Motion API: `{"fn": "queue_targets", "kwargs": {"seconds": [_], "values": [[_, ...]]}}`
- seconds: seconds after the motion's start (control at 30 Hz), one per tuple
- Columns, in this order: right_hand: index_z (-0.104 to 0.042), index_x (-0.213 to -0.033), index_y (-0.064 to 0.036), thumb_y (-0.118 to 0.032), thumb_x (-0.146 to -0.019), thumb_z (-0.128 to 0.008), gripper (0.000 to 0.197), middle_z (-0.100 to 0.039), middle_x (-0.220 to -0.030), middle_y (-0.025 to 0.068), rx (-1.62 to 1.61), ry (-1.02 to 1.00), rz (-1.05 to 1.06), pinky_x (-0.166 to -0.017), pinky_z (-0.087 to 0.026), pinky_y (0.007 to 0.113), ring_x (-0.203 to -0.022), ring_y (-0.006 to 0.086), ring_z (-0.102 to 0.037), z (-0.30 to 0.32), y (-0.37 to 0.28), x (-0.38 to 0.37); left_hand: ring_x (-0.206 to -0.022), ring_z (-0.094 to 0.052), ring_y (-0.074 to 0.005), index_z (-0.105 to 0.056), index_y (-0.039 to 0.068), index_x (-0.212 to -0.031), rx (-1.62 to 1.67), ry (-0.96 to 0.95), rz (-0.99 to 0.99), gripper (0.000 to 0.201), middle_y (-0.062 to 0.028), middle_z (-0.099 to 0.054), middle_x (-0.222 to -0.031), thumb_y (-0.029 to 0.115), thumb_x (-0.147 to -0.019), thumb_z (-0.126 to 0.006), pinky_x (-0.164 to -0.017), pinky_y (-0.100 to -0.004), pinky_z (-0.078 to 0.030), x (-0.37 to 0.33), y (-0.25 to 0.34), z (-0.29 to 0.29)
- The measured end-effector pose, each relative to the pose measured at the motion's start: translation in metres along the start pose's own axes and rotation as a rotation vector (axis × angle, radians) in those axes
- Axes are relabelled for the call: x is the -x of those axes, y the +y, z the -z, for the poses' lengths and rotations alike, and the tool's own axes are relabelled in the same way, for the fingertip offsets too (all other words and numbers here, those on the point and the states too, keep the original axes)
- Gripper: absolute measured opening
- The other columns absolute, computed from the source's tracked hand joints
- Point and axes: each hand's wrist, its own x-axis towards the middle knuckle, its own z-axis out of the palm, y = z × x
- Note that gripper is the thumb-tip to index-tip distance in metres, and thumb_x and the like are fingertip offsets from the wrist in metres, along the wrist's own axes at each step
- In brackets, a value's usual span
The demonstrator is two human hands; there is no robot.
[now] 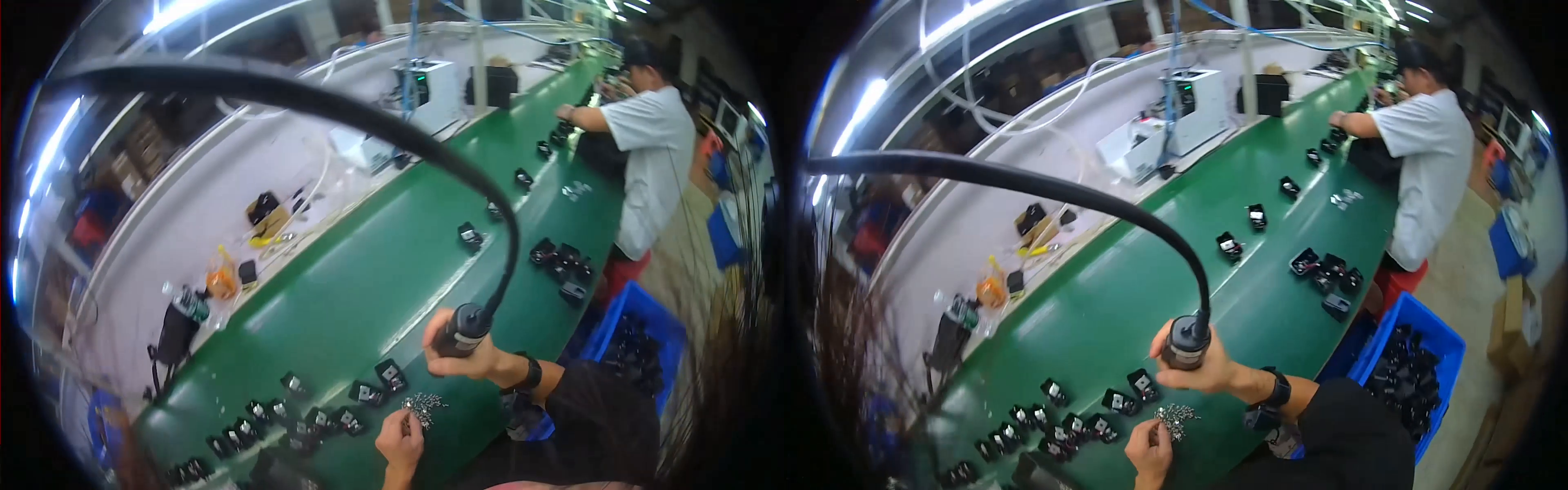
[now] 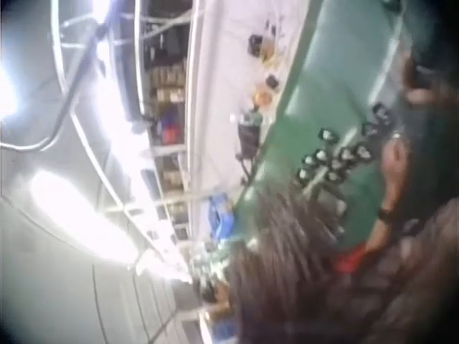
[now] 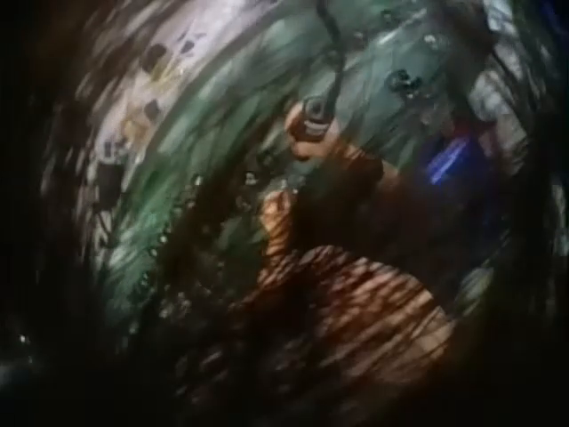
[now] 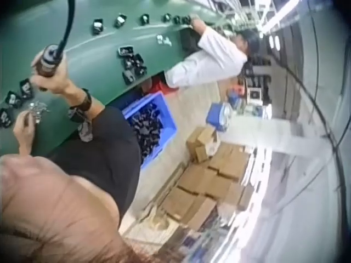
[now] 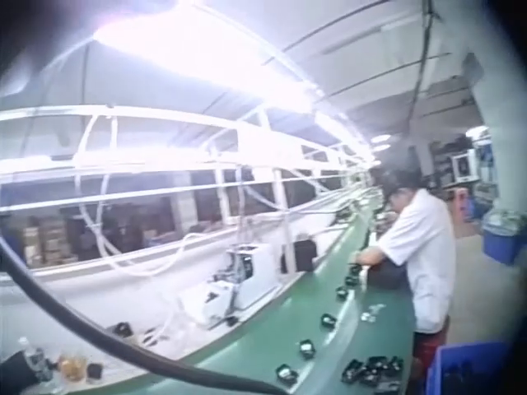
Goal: Using an electric screwdriver to fasten small screws into electronic component housings on a factory assembly line.
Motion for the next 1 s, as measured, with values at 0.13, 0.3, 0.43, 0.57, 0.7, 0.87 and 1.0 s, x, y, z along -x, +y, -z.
{"fn": "queue_targets", "kwargs": {"seconds": [0.13,0.3,0.43,0.57,0.7,0.87,1.0], "values": [[-0.056,-0.099,0.0003,0.001,-0.074,-0.071,0.029,-0.060,-0.072,0.0040,-0.115,0.113,-0.025,-0.058,-0.044,0.024,-0.062,0.0085,-0.056,-0.019,0.009,0.016,-0.055,-0.060,-0.0099,-0.061,-0.008,-0.101,0.766,0.009,0.606,0.018,-0.0154,-0.069,-0.095,0.007,-0.097,-0.053,-0.048,-0.0203,-0.045,-0.003,0.008,0.002],[-0.054,-0.101,0.0008,0.003,-0.075,-0.067,0.029,-0.060,-0.073,0.0053,-0.295,0.182,0.044,-0.060,-0.046,0.027,-0.065,0.0118,-0.058,-0.048,0.031,0.024,-0.052,-0.057,-0.0124,-0.058,-0.005,-0.102,0.959,0.090,0.787,0.019,-0.0110,-0.065,-0.084,0.011,-0.099,-0.049,-0.044,-0.0215,-0.040,-0.017,0.008,0.010],[-0.050,-0.104,0.0004,0.007,-0.078,-0.063,0.030,-0.058,-0.072,0.0058,-0.404,0.173,0.139,-0.062,-0.046,0.029,-0.067,0.0139,-0.058,-0.062,0.035,0.022,-0.051,-0.050,-0.0132,-0.055,0.000,-0.106,1.352,0.151,0.885,0.018,-0.0050,-0.058,-0.081,0.015,-0.100,-0.048,-0.044,-0.0247,-0.038,-0.025,0.009,0.023],[-0.047,-0.106,0.0003,0.010,-0.080,-0.061,0.031,-0.057,-0.073,0.0063,-0.374,0.155,0.228,-0.065,-0.047,0.031,-0.069,0.0151,-0.057,-0.072,0.040,0.024,-0.056,-0.049,-0.0104,-0.055,0.005,-0.109,1.429,0.132,0.875,0.019,-0.0031,-0.060,-0.086,0.021,-0.101,-0.049,-0.047,-0.0244,-0.038,-0.028,0.013,0.032],[-0.046,-0.107,0.0006,0.011,-0.080,-0.060,0.032,-0.057,-0.074,0.0074,-0.402,0.157,0.225,-0.066,-0.047,0.033,-0.071,0.0158,-0.058,-0.077,0.044,0.035,-0.058,-0.050,-0.0088,-0.061,0.009,-0.099,1.496,0.104,0.928,0.018,-0.0011,-0.063,-0.082,0.024,-0.100,-0.052,-0.049,-0.0239,-0.039,-0.026,0.007,0.036],[-0.047,-0.106,-0.0048,0.005,-0.079,-0.063,0.033,-0.056,-0.071,0.0091,-0.416,0.177,0.212,-0.066,-0.046,0.037,-0.063,0.0201,-0.056,-0.089,0.053,0.039,-0.062,-0.055,-0.0086,-0.062,0.011,-0.096,1.571,0.152,1.011,0.016,0.0014,-0.065,-0.082,0.023,-0.099,-0.052,-0.056,-0.0250,-0.043,-0.022,0.002,0.045],[-0.045,-0.106,-0.0056,0.002,-0.079,-0.063,0.033,-0.056,-0.075,0.0102,-0.378,0.126,0.219,-0.067,-0.047,0.038,-0.067,0.0216,-0.057,-0.097,0.056,0.035,-0.066,-0.052,-0.0072,-0.062,0.011,-0.098,1.658,0.170,0.979,0.015,0.0026,-0.063,-0.083,0.023,-0.099,-0.053,-0.056,-0.0237,-0.040,-0.015,-0.003,0.058]]}}
